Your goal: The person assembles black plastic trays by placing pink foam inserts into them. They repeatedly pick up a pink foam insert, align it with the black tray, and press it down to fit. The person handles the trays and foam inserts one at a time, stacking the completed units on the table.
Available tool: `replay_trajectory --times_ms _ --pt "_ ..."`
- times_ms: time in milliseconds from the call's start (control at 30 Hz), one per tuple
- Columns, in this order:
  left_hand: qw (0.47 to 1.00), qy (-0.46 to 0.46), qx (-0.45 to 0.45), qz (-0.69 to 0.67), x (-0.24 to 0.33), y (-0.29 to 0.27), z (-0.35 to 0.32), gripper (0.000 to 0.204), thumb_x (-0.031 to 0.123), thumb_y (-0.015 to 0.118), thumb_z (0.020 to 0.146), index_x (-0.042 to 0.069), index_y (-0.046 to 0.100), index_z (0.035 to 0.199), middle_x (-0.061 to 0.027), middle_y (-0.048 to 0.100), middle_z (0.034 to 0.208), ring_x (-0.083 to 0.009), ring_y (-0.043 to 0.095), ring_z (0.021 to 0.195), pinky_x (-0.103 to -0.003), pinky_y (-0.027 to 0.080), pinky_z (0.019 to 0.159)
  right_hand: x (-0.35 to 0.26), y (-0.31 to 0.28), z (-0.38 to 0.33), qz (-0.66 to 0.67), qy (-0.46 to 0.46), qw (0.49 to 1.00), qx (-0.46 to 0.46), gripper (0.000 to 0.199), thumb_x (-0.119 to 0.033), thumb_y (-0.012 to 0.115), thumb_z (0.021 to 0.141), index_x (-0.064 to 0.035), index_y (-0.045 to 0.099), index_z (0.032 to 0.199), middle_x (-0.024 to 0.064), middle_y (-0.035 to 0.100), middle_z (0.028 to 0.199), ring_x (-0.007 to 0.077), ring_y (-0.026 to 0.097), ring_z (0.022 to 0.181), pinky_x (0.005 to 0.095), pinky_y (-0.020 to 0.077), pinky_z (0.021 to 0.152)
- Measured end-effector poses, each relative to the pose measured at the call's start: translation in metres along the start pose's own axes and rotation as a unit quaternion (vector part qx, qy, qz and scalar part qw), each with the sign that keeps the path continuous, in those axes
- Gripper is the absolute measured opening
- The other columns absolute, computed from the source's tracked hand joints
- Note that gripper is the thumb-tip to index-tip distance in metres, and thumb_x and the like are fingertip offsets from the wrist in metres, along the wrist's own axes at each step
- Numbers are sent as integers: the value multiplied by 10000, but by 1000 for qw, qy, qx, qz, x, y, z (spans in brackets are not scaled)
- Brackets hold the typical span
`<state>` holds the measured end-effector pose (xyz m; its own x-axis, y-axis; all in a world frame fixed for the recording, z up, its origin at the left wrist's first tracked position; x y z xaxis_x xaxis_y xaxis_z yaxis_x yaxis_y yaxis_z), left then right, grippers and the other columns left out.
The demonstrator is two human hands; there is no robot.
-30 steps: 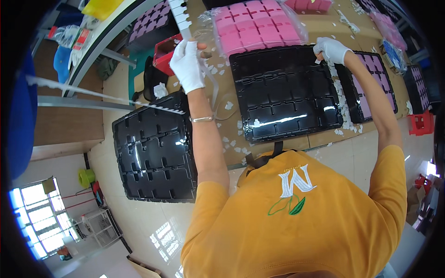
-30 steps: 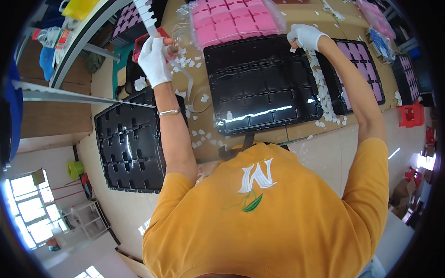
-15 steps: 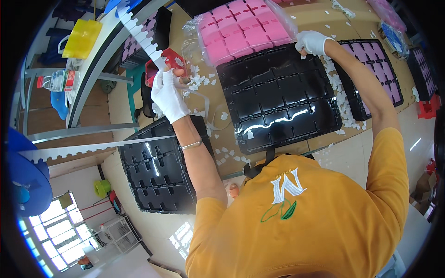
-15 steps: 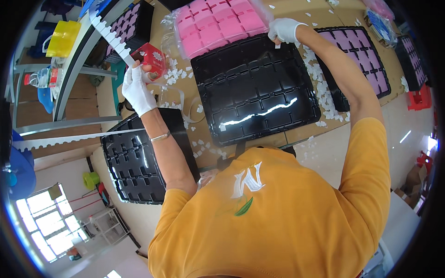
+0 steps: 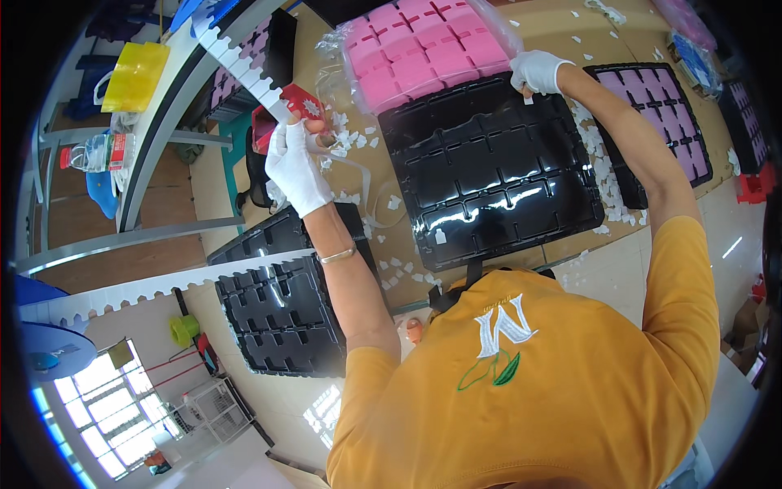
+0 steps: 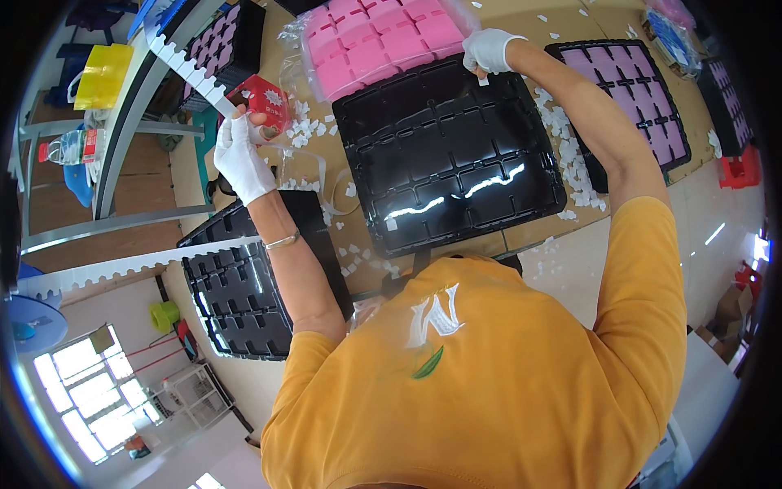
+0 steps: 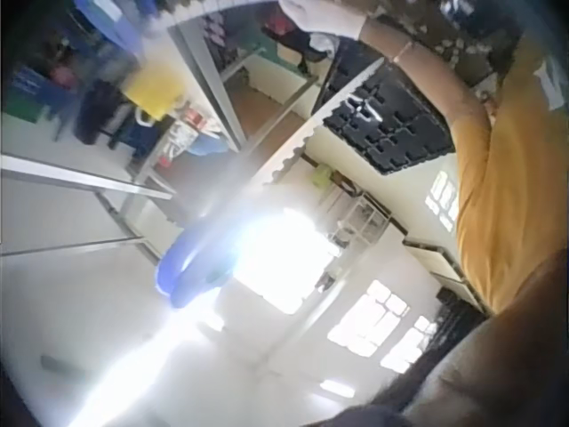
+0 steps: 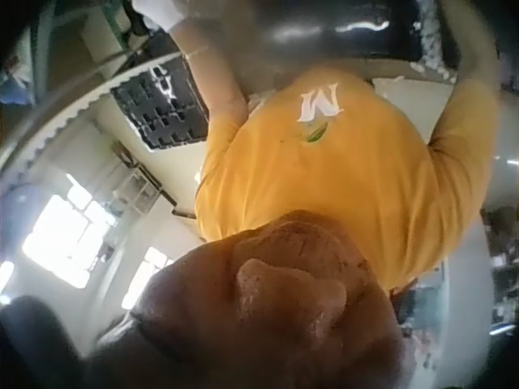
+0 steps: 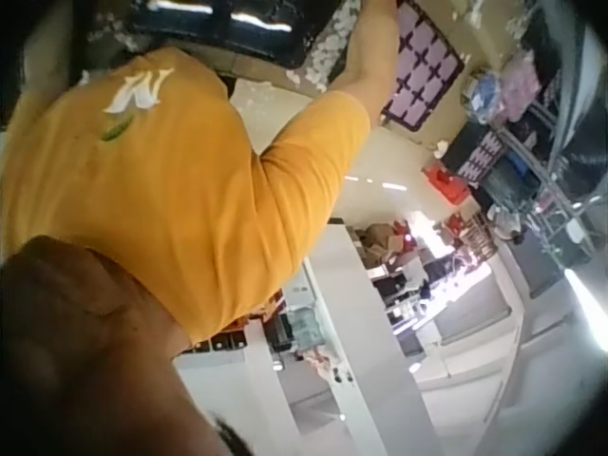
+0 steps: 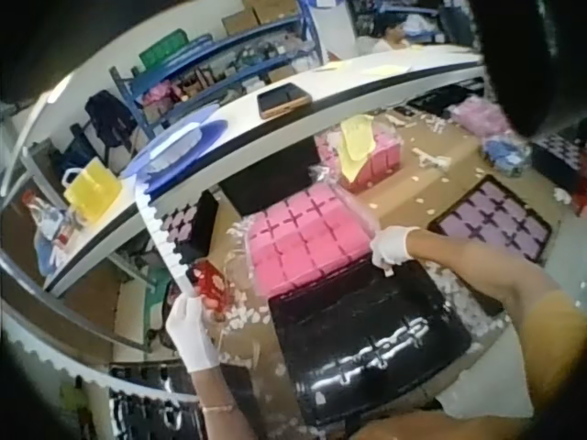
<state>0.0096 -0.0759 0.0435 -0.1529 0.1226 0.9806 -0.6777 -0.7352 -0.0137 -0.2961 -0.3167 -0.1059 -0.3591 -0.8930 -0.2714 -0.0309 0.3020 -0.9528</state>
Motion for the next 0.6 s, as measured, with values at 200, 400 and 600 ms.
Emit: replay_trajectory --times_ms 200,400,600 --pt "1000 -1 -4 -18 0 0 0 234 167 587 933 -33 642 1041 -71 672 769 -91 566 621 -216 439 572 -7 2 3 -73 81 993 -34 78 -82 724 625 -47 657 606 119 642 690 306 649 697 406 498 616" --pt "999 0 9 -51 -1 -3 0 207 145 641 898 -31 646 1008 -87 670 742 -112 586 586 -222 468 553 0 -3 -3 -90 135 987 -7 163 -184 765 638 -62 672 692 134 667 769 328 651 741 422 511 662" --pt "998 -5 0 -70 -10 -1 0 186 178 645 894 -2 669 935 -38 658 714 -52 538 587 -197 389 517 1 -13 -2 -110 202 973 10 184 -195 734 688 -47 642 748 138 659 806 331 644 817 420 503 718"
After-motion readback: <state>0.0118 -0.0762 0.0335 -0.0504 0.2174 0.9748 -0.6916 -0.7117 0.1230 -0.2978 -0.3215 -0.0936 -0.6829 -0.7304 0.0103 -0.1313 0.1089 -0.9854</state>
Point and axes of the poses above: each hand's wrist, its own z-axis towards the middle knuckle, its own y-axis out of the palm, x = y × z, the point moved 8 cm from there along z, towards the middle knuckle
